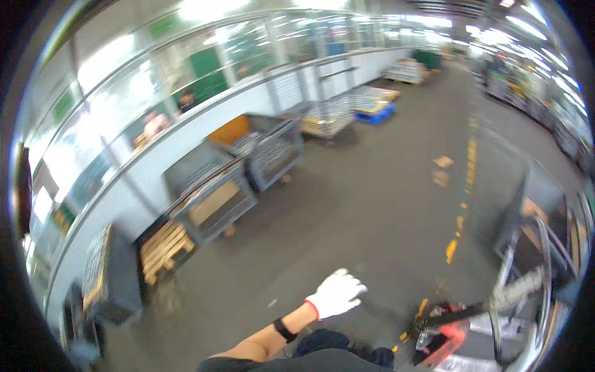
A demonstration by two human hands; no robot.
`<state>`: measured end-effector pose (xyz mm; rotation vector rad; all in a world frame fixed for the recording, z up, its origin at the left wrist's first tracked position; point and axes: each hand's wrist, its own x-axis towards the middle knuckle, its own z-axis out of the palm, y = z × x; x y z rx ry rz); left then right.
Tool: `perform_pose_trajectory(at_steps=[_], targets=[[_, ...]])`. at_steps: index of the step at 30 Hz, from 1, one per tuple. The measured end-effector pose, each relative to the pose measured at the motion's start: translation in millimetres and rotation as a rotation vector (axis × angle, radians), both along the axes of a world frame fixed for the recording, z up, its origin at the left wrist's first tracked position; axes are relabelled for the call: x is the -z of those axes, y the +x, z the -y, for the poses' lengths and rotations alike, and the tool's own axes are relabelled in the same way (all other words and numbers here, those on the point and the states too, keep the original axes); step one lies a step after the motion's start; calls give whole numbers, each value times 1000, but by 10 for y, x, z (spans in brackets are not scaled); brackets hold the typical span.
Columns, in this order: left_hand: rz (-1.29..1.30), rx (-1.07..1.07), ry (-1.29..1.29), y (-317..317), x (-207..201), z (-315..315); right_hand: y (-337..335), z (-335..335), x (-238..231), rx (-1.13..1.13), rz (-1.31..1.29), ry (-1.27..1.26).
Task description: Marking metal pistons using a laser marking machine, organizing them on a pallet, and then moving a pallet jack.
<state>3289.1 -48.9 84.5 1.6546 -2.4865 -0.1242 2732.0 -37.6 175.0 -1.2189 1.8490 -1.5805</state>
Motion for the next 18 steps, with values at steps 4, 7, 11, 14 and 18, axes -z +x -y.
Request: perform_pose_trajectory(at_steps=[4,7,11,14,18], targets=[[65,147,-38,411,-264,139,864,-18,244,120,-31,-37],[29,245,-256,435,-504,223,2187,-290,45,100,-76,43],[-58,472,-436,271,-948,308,3670,-688,-146,35,-195,208],[-106,700,-492,136,-899,188,4103,-992,437,-137,-414,237],[-489,698,196,211,-77,-118,4486,-1562,692,-301,-544,449]])
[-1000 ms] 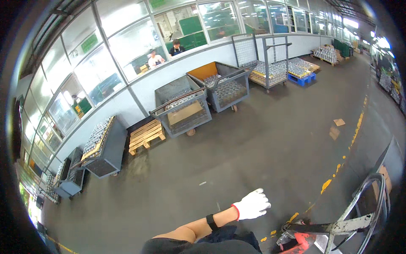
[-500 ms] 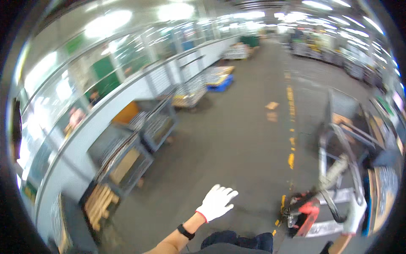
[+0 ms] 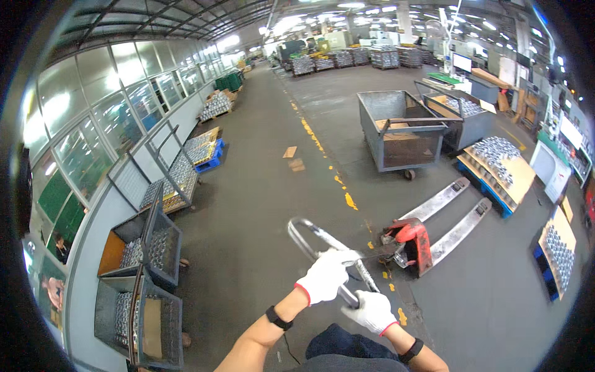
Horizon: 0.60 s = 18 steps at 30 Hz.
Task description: Marking metal pistons using a laser marking machine, organizing them on a pallet, and then moving a pallet jack.
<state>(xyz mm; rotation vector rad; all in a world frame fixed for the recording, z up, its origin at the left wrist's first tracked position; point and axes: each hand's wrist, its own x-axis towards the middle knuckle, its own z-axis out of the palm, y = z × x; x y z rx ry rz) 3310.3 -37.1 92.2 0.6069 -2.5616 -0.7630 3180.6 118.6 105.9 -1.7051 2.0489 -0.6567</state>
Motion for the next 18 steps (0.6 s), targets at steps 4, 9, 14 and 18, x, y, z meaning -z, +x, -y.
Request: perform_pose_trajectory(at_steps=[4,9,14,18], targets=[[492,325,-444,41,-227,-684,-35,-658,135,-26,-59,138],[418,252,-436,-225,188,-1650,-247,-1435,251,-3,-207,131],[497,317,-352,-499,658,-2394,-399,-2204,673,82,-173,-8],[650,282,-428,-472,576,-2750,-329,-2505,777,59,-171,26]])
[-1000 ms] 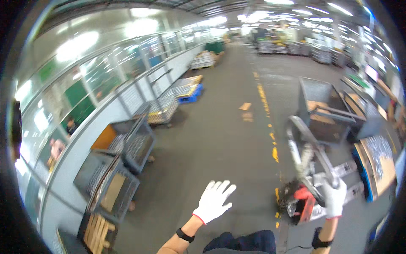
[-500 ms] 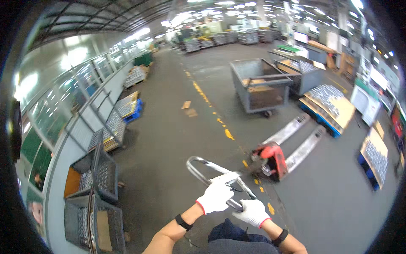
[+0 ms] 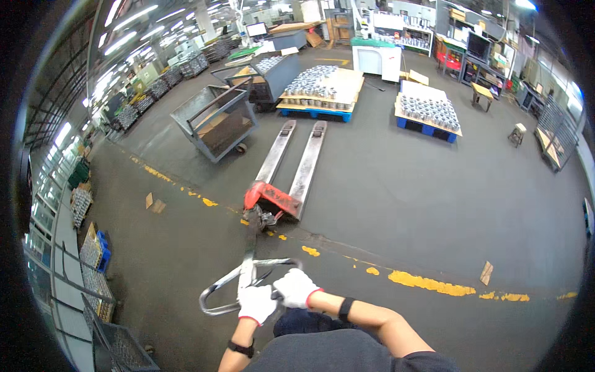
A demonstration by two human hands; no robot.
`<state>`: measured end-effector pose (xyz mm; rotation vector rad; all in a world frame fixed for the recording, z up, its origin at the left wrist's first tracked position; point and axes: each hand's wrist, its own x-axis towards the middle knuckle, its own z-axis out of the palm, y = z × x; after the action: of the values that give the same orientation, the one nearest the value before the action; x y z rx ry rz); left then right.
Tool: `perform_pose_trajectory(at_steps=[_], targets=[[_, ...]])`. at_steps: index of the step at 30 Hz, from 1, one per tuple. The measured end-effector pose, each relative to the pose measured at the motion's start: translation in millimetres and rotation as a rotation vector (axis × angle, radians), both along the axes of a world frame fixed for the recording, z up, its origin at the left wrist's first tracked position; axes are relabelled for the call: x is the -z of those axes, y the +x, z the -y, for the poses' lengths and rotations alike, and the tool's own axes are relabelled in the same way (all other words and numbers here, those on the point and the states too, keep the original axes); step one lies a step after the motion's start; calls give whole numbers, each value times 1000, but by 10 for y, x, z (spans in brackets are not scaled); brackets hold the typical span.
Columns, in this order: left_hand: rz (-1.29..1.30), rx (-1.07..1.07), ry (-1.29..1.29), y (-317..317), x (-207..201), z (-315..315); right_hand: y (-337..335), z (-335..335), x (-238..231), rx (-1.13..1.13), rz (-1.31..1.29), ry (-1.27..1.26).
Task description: Marking metal pistons using a laser marking machine, organizing them on a pallet, and then moving a pallet jack.
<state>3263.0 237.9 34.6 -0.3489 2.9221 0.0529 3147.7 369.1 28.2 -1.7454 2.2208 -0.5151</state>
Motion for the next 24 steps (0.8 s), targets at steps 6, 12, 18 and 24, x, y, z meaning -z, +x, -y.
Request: perform_pose_trajectory(at_steps=[6,12,18,24], targets=[[167,-104,-63,254,-262,-356,188,-440,65,-124,122,-219],[-11,-219,-11,136,-1059,-371,-255,-751,-426,-184,217,-546],[-613,-111,-536,-514,-1631,-78,-1150,-626,-602,30,331,-533],[-919,-375,-621,-1417,-1744,744,-2546,-1092,-114,243,289,-142]])
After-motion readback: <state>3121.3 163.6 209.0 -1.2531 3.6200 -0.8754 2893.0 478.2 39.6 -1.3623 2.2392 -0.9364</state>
